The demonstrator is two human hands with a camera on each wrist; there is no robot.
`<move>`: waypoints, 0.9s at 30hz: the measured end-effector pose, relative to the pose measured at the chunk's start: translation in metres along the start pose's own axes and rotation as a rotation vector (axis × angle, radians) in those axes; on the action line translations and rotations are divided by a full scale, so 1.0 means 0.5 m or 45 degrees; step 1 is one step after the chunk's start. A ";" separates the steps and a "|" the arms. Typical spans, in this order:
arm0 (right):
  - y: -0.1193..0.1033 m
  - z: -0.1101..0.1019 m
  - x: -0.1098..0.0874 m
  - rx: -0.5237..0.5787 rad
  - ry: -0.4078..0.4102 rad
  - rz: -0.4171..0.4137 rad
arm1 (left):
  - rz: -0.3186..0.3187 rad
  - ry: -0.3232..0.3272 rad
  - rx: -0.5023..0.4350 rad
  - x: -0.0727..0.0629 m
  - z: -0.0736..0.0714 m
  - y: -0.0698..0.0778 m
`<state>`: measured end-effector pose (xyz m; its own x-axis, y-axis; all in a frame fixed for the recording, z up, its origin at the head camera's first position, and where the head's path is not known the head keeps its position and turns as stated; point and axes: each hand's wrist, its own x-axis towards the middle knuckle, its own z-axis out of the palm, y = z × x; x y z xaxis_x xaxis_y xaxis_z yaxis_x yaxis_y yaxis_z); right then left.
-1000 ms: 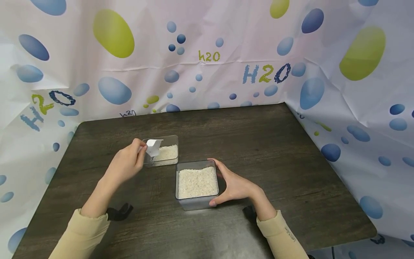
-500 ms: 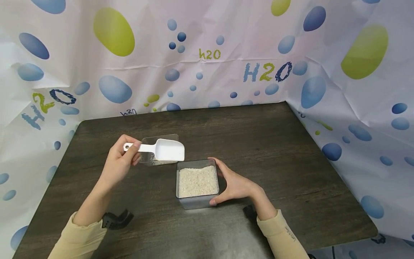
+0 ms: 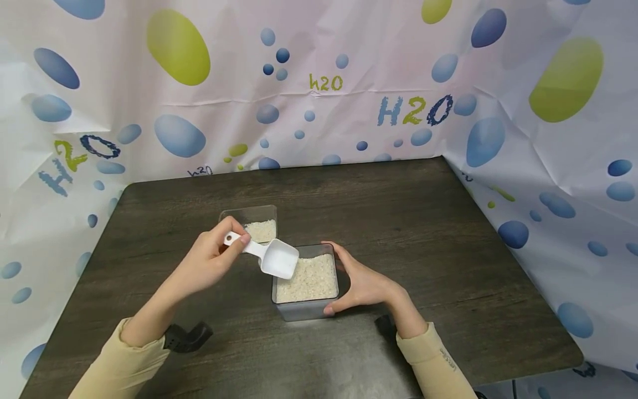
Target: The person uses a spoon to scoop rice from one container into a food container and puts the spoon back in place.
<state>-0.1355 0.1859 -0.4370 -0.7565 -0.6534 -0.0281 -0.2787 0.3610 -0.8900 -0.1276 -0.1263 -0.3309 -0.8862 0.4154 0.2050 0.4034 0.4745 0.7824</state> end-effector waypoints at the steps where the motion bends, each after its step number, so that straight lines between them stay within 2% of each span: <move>1: 0.000 0.000 0.000 0.001 -0.001 0.001 | 0.015 -0.028 0.018 0.002 0.003 0.000; 5: 0.001 -0.001 0.001 0.000 -0.003 -0.002 | 0.106 -0.107 0.117 0.005 0.019 0.005; 12: 0.001 -0.001 0.001 0.005 -0.004 0.007 | 0.351 -0.131 0.467 0.004 0.047 0.024; 15: 0.002 -0.001 0.001 0.007 -0.003 0.000 | 0.392 -0.165 0.561 0.004 0.055 0.032; 17: 0.004 -0.002 0.001 0.009 -0.003 -0.004 | 0.394 -0.199 0.595 0.005 0.060 0.035; 20: 0.005 -0.002 0.001 0.007 -0.002 -0.006 | 0.356 -0.251 0.593 0.007 0.064 0.034; 27: 0.004 -0.002 0.001 0.014 -0.006 -0.001 | 0.160 -0.320 0.391 0.006 0.065 0.008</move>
<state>-0.1370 0.1872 -0.4383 -0.7536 -0.6567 -0.0297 -0.2728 0.3535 -0.8948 -0.1212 -0.0981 -0.3465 -0.7576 0.6437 0.1080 0.5881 0.6015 0.5407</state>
